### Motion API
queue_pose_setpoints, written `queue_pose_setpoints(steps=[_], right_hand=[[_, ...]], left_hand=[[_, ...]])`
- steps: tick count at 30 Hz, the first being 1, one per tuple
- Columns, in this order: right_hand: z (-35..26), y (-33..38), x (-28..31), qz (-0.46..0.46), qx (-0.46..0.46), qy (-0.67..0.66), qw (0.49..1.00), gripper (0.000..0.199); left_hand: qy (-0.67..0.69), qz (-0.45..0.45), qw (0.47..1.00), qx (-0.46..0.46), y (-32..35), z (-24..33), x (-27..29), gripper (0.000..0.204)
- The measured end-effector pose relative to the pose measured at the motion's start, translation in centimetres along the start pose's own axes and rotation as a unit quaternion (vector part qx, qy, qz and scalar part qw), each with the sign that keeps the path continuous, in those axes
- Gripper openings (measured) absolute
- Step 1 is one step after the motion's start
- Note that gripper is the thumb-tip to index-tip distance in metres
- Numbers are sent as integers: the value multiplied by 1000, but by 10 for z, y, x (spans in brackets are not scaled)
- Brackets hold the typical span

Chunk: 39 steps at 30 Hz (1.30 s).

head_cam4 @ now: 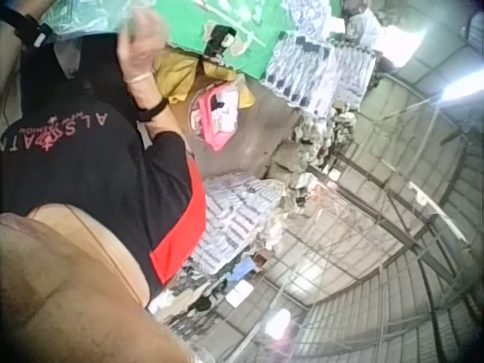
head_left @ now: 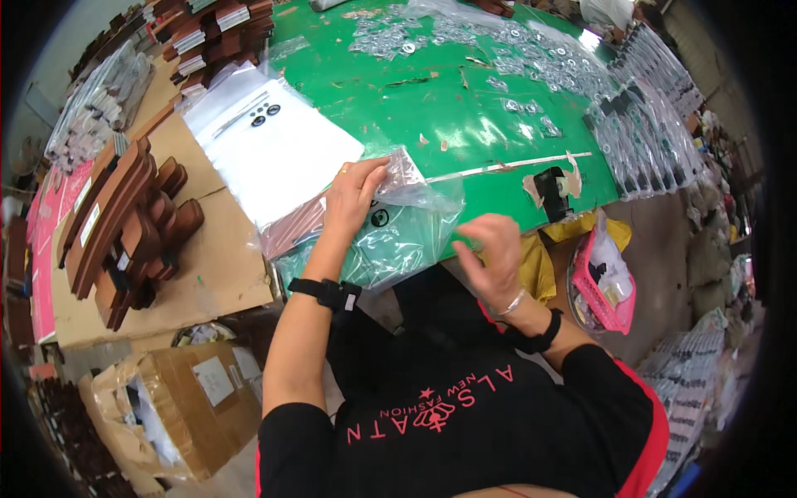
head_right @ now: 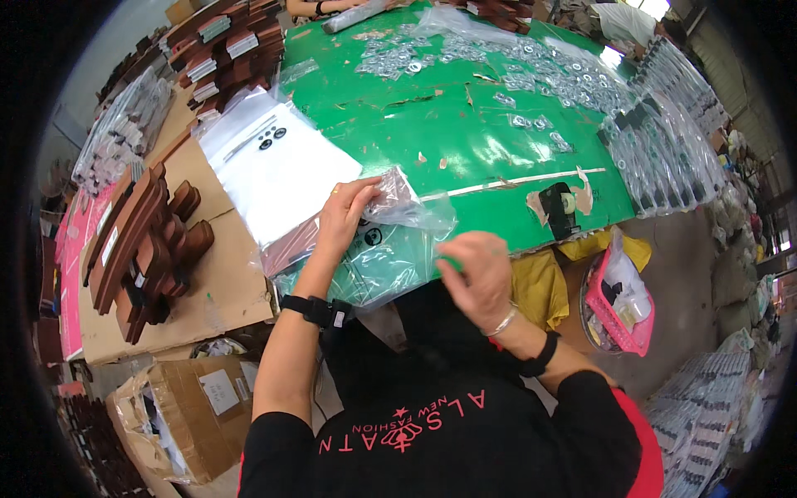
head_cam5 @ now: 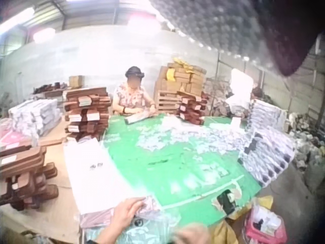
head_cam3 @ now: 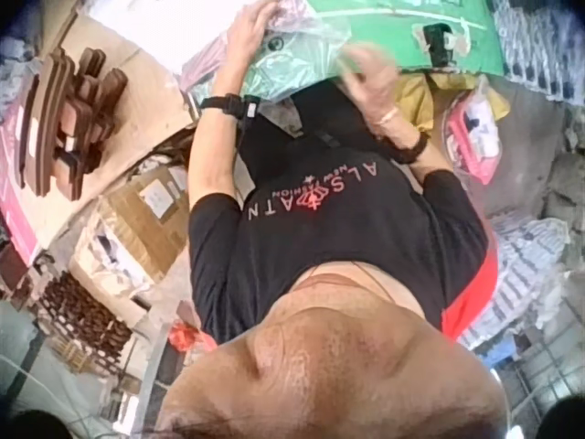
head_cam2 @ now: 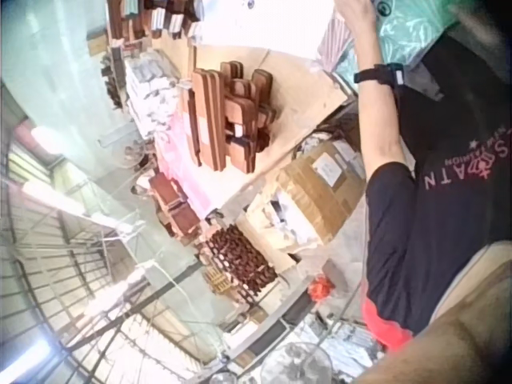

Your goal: The recorder is placing wooden furniture arms into plastic sleeves and sealing them with tape at a workbench.

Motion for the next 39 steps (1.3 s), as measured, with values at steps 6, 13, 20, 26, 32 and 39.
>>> queue_pose_setpoints(steps=[6, 13, 20, 26, 32, 39], right_hand=[[34, 13, -71, -57, -336, -199, 919, 94], [37, 23, -67, -36, -53, -78, 995, 19], [32, 24, -32, -124, -74, -181, 973, 22], [64, 21, -30, -139, -444, -406, 786, 56], [45, 31, -55, -240, -320, -267, 877, 59], [77, 7, -28, -181, -166, -258, 934, 52]], left_hand=[[18, 18, 999, 22, 1, -6, 0, 29], [-5, 22, 999, 43, 2, -2, -4, 25], [0, 9, 999, 35, 3, -1, -2, 32], [-125, -71, 988, -64, 0, 12, 1, 68], [-145, -86, 983, -72, 2, 8, 2, 87], [-158, -95, 980, -73, 5, 13, 2, 85]])
Point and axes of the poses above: each hand's wrist, its own y-axis away from the middle knuckle, its own x-axis out of the back of the hand, z = x × y, the point moved 1 cm from there along -y, towards the middle knuckle, and after that the axes turned 4 degrees about y, right-handed, at the moved point
